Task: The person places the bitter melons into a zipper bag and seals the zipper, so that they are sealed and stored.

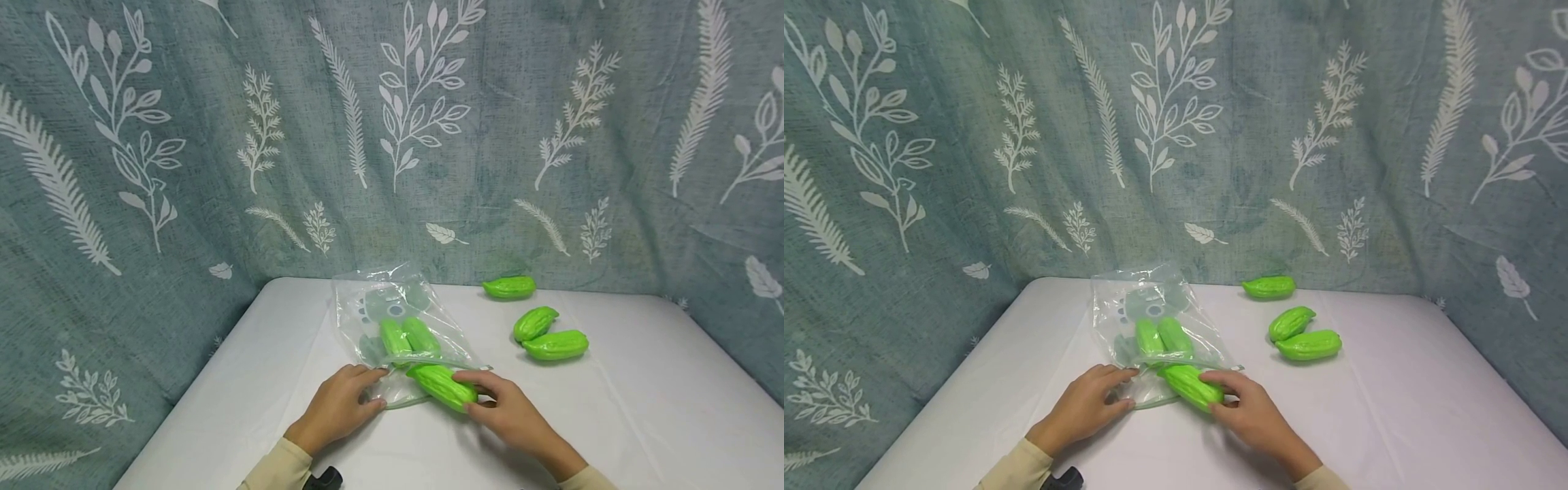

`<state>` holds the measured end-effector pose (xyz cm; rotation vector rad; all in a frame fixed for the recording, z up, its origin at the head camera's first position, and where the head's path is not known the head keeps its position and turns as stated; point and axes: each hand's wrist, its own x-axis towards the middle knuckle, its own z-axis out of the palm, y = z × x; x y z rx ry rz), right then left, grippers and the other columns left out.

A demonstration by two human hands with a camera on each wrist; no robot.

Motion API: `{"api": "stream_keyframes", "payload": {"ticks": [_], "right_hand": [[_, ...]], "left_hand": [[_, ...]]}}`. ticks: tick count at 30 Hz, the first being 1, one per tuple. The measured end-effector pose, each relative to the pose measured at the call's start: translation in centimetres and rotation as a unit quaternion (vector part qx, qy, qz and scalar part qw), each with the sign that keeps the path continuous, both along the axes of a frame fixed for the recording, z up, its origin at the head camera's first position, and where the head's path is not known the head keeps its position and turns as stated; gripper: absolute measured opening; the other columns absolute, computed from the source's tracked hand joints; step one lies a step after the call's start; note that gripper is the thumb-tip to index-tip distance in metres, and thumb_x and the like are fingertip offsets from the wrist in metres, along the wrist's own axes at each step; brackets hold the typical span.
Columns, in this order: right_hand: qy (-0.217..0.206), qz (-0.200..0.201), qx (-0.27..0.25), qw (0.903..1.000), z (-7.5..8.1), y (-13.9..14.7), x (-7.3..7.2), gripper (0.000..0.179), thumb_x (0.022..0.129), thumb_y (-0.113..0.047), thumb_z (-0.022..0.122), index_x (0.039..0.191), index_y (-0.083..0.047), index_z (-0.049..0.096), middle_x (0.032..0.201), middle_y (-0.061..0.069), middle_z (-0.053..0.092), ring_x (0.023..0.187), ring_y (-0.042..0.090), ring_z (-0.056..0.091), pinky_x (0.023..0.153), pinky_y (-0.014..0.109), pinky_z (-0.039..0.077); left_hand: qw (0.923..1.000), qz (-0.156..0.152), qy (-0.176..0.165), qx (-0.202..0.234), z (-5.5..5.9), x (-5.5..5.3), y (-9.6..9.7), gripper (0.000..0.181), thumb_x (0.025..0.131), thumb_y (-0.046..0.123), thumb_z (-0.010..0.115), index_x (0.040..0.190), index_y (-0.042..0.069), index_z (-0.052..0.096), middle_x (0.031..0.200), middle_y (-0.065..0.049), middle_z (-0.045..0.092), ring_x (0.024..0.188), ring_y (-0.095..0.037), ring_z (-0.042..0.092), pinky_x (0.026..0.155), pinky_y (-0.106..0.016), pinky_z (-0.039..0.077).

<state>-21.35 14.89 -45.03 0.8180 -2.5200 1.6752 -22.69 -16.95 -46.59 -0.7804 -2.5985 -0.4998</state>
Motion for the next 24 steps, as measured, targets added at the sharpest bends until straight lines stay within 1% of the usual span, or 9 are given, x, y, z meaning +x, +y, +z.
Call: {"api": "stream_keyframes", "payload": {"ticks": [2,6,9,13,16,20,24], "right_hand": [[0.005,-0.003,0.002,1.0,0.0,-0.3,0.1,0.04,0.089,-0.003,0.07,0.129,-0.004,0.064,0.133,0.017,0.06,0.114,0.029,0.06,0.088,0.03,0.054],[0.01,-0.009,0.001,0.9999,-0.1,-0.8,0.1,0.039,0.089,-0.005,0.072,0.127,-0.006,0.066,0.132,0.016,0.06,0.113,0.027,0.061,0.087,0.03,0.054],[0.023,-0.014,0.008,0.9996,-0.2,-1.2,0.1,0.039,0.088,-0.005,0.073,0.127,-0.006,0.066,0.131,0.016,0.06,0.111,0.025,0.062,0.085,0.029,0.055],[0.048,-0.013,0.013,0.9987,-0.4,-1.6,0.0,0.04,0.088,-0.001,0.074,0.127,-0.005,0.064,0.128,0.017,0.061,0.109,0.029,0.064,0.082,0.029,0.056],[0.058,-0.015,0.019,0.998,-0.5,-1.9,0.0,0.041,0.087,0.001,0.074,0.126,-0.007,0.063,0.127,0.015,0.061,0.11,0.032,0.064,0.081,0.029,0.057],[0.073,-0.019,0.027,0.9968,-0.4,-2.0,0.1,0.036,0.086,0.001,0.074,0.12,-0.01,0.066,0.128,0.014,0.061,0.112,0.035,0.062,0.08,0.027,0.056],[0.079,-0.019,0.03,0.9962,-0.4,-2.1,0.2,0.034,0.085,0.002,0.075,0.117,-0.01,0.068,0.128,0.014,0.061,0.116,0.035,0.058,0.081,0.026,0.056]], "left_hand": [[1.0,0.001,0.0,0.0,0.0,0.0,0.0,0.046,0.085,0.033,0.08,0.128,0.02,0.07,0.109,0.005,0.069,0.095,-0.013,0.06,0.077,-0.034,0.052],[1.0,0.002,0.0,0.001,0.0,0.0,-0.1,0.046,0.084,0.032,0.08,0.127,0.02,0.07,0.109,0.005,0.069,0.095,-0.013,0.061,0.076,-0.034,0.052],[1.0,0.002,0.0,0.001,0.0,0.0,-0.1,0.046,0.084,0.032,0.08,0.127,0.02,0.07,0.109,0.005,0.069,0.094,-0.013,0.06,0.075,-0.033,0.052],[1.0,0.002,-0.001,-0.001,0.0,0.0,-0.1,0.046,0.084,0.033,0.08,0.127,0.02,0.07,0.109,0.005,0.069,0.093,-0.012,0.06,0.074,-0.033,0.052],[1.0,0.002,0.0,-0.001,0.0,0.0,-0.1,0.046,0.084,0.033,0.08,0.127,0.02,0.07,0.109,0.005,0.069,0.093,-0.012,0.06,0.075,-0.033,0.052],[1.0,0.001,0.0,0.001,-0.1,-0.1,-0.1,0.046,0.084,0.033,0.08,0.127,0.02,0.07,0.108,0.005,0.069,0.095,-0.012,0.06,0.076,-0.034,0.052],[1.0,-0.001,0.001,0.003,-0.1,-0.1,-0.1,0.045,0.084,0.033,0.08,0.126,0.02,0.07,0.108,0.005,0.069,0.095,-0.012,0.06,0.076,-0.034,0.052]]}}
